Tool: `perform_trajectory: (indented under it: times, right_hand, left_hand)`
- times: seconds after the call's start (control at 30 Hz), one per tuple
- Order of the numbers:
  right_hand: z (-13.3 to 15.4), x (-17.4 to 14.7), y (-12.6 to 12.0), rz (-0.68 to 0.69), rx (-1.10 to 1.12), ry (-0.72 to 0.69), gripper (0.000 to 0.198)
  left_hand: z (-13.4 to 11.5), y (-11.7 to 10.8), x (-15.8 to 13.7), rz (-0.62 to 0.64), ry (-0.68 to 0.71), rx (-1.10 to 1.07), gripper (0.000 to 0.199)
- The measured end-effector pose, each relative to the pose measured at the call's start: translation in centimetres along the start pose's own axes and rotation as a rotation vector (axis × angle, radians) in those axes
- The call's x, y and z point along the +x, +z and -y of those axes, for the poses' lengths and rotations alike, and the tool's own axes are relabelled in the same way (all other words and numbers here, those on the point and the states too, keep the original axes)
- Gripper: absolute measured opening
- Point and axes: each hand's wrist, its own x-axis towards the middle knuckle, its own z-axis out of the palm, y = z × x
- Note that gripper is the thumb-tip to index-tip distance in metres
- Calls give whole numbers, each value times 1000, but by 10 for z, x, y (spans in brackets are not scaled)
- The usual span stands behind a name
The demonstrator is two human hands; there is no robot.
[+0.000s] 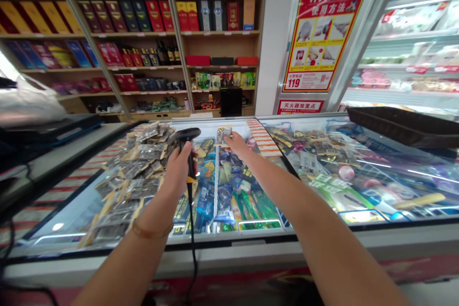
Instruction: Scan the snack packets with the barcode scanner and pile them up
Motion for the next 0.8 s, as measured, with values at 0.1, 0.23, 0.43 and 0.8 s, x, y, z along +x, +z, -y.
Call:
perform_trajectory:
  times: [0.1,0.23,0.43,0.8]
  right_hand:
    - [24,11,50,88,10,-3,28]
    - [44,15,101,201,124,75,59]
    - [34,6,90,258,207,124,102]
    - [-41,-5,-123,-174,-387,27,52]
  left_hand:
    - [-13,-32,11,-107,25,-15,39]
    - [-19,-66,19,-206,19,11,37]
    - [-19,-69,22,-242,0,7,33]
    - [38,53,4,76,-72,-26,39]
